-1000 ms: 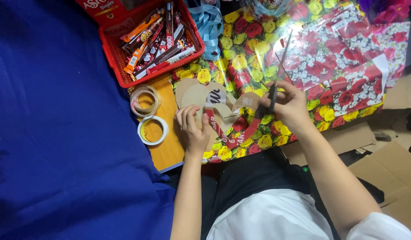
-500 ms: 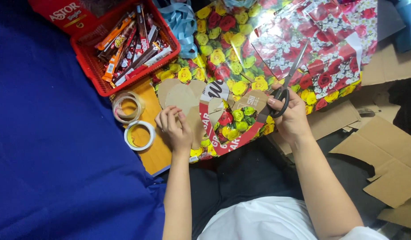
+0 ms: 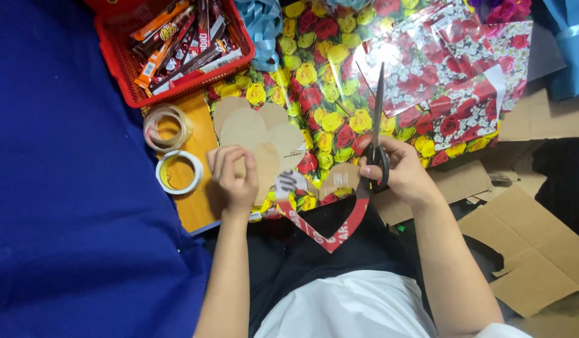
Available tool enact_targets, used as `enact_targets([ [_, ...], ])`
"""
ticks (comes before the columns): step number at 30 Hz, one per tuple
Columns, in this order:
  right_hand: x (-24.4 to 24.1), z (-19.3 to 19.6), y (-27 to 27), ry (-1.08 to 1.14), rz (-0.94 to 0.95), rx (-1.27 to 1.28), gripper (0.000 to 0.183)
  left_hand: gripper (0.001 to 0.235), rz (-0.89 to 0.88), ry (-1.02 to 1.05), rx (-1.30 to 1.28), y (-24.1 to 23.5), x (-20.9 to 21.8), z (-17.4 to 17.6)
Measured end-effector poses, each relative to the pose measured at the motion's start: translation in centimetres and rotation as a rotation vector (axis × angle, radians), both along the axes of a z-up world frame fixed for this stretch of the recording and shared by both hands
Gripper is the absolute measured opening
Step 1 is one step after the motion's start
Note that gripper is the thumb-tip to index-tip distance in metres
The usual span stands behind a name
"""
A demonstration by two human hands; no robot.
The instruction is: The person uses scissors to cut a heart shape out of a piece of cardboard. They carefully trim the edges of the cardboard heart, rotating it in their hands to follow the outline. The finished heart is then placed on the table next to other crafting materials.
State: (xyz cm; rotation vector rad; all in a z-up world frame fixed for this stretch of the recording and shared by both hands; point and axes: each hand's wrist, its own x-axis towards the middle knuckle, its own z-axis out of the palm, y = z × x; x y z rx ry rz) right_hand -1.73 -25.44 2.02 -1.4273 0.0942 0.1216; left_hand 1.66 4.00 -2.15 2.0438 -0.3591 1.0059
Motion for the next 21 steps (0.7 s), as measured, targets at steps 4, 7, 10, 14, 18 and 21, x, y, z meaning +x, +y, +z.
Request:
enact_targets([
  [4,0.4,0.4,-0.4,0.038,0.118,-0.005,0.048,0.003,-0.271,0.282,-0.002,-2.2,-1.3,6.0],
  [7,0.9,0.4,0.3,0.035,0.173,0.001,0.047,0.012,-0.451,0.434,0.066,-3.0,-2.3,7.7],
  [10,1.9,1.5,0.6,0.045,0.181,0.016,0.048,0.026,-0.656,0.662,0.038,-4.3,-2.3,9.6],
  [14,2.4,1.7,1.0,0.030,0.199,0.002,0.045,0.009,-0.759,1.023,-0.145,-4.8,-3.1,9.3],
  [18,3.2,2.2,0.7,-0.191,0.051,-0.190,0.047,0.006,-0.637,0.978,-0.234,-4.4,-2.9,8.4],
  [21,1.6,4.2,0.1,-0.216,0.004,-0.140,0.042,0.011,-0.437,0.895,-0.290,-3.8,-3.3,7.0],
])
